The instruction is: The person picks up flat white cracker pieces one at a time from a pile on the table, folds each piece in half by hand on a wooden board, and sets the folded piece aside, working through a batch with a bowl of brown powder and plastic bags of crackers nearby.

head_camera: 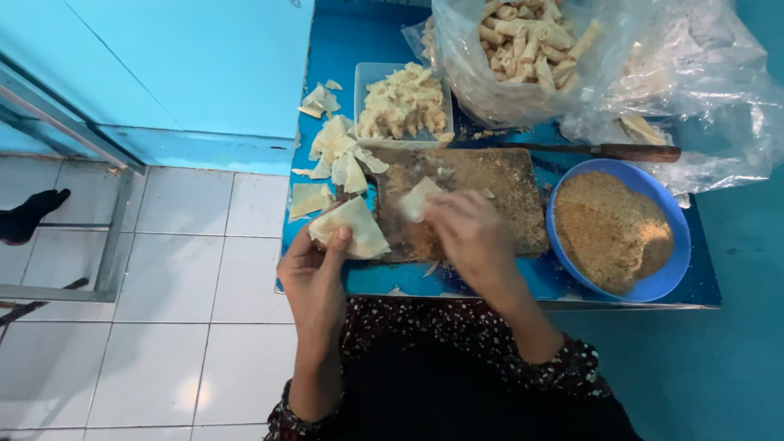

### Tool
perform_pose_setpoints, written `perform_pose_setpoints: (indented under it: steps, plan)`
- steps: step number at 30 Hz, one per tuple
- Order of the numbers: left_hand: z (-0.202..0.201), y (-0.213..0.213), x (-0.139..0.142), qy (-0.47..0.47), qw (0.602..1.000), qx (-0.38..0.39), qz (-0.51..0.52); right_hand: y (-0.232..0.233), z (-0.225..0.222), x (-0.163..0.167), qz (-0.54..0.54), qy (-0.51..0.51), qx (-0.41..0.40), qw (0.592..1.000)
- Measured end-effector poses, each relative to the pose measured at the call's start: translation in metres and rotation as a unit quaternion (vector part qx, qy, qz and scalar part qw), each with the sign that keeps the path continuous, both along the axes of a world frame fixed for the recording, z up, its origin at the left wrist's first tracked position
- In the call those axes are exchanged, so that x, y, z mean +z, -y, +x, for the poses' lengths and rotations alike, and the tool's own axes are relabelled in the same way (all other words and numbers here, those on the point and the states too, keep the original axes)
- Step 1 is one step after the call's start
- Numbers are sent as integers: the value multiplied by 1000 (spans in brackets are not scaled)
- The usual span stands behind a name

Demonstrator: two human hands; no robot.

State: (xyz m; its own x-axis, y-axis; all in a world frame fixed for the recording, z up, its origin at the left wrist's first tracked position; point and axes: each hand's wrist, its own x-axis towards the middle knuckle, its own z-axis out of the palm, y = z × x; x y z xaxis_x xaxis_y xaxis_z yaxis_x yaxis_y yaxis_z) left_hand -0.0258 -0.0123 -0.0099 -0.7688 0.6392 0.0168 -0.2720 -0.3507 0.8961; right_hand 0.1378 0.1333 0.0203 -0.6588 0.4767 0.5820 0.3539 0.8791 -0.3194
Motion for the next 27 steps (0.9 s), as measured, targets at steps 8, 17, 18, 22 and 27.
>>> perform_pose_setpoints:
  steps: [8, 17, 18, 22, 27]
  plan:
    - [9, -2, -4, -36, 997, -66, -14, 8, 3, 25, -174, 28, -32, 984]
    - [20, -7, 3, -89, 989, -117, -12, 39, -8, 25, -80, -62, 83, 991]
    - [22, -7, 5, -95, 989, -111, -20, 41, -9, 23, -97, -75, 70, 990]
    - [30, -10, 13, -79, 991, -106, -3, 35, -12, 8, -243, -129, 22, 961]
    - [42, -15, 17, -180, 980, -51, -62, 32, 0, -11, -365, -148, 21, 919]
